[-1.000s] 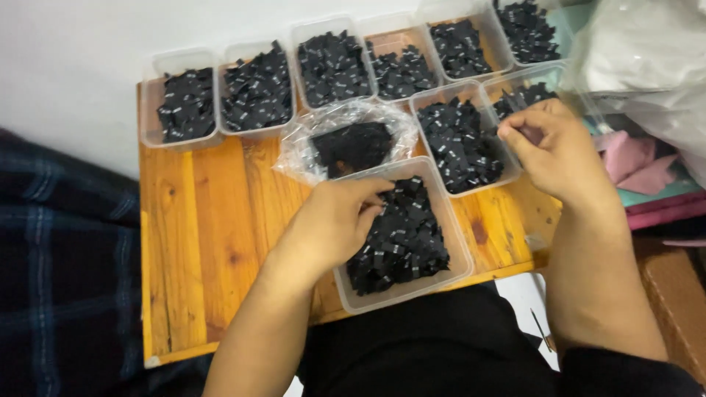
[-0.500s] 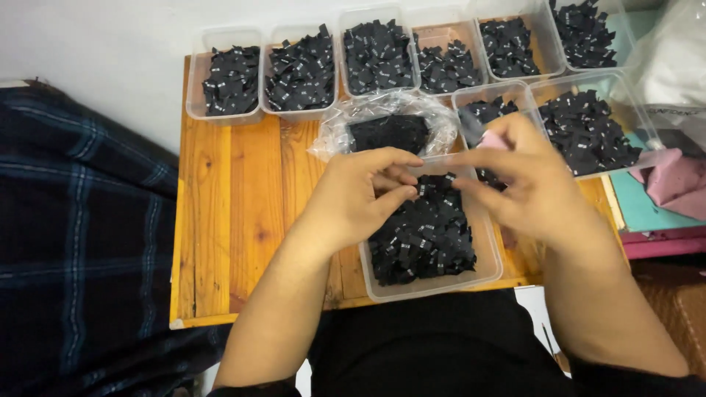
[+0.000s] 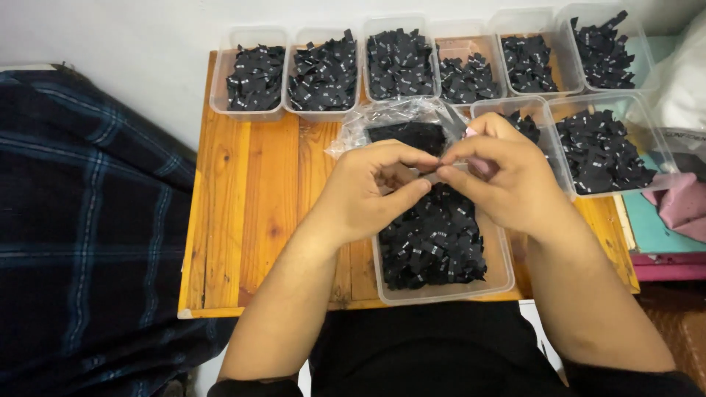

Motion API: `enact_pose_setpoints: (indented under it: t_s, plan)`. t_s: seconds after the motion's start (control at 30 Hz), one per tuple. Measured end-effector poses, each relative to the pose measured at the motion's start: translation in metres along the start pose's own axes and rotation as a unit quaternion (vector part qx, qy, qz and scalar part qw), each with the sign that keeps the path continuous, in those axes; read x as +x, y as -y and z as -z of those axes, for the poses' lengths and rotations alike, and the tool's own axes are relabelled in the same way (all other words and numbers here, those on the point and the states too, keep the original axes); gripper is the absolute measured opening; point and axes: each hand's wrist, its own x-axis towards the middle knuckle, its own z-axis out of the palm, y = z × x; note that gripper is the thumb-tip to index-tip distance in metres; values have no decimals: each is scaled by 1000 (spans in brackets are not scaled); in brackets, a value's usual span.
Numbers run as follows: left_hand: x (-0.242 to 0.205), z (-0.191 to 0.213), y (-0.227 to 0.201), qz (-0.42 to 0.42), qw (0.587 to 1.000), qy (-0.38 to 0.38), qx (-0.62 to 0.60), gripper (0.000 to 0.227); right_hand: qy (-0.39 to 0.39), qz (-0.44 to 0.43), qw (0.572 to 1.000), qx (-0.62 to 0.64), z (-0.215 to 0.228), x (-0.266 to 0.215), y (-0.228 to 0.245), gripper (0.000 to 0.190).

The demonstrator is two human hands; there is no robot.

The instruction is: Sorting and organizing small black fabric labels into multiple plastic containers on a wooden table.

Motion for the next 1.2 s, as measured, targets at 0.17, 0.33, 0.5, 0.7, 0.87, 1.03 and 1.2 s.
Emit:
enact_pose_setpoints:
  t_s: [0.17, 0.33, 0.5, 0.7, 0.87, 1.03, 1.2]
  plan:
    - [4, -7, 8, 24, 996, -86, -21, 18, -14, -32, 999, -30, -8, 14, 1, 7]
    - [6, -4, 9, 61, 988, -126, -66, 15, -14, -21, 1000, -4, -12, 23, 4, 8]
    - [5, -3, 10, 49, 984, -129, -109, 19, -3, -23, 999, 24, -12, 33, 3, 9]
    - [4, -5, 26, -4, 982, -121, -146, 29, -60, 15, 996, 66, -22, 31, -15, 7]
    - [6, -10, 28, -13, 985, -113, -128, 35, -71, 12, 995, 63, -22, 28, -20, 8]
    - [8, -10, 35, -7, 989, -112, -98, 33, -82, 16, 995, 52, -23, 27, -14, 8]
    - [8, -12, 30, -12, 982, -130, -136, 22, -98, 24, 994, 39, -23, 26, -15, 9]
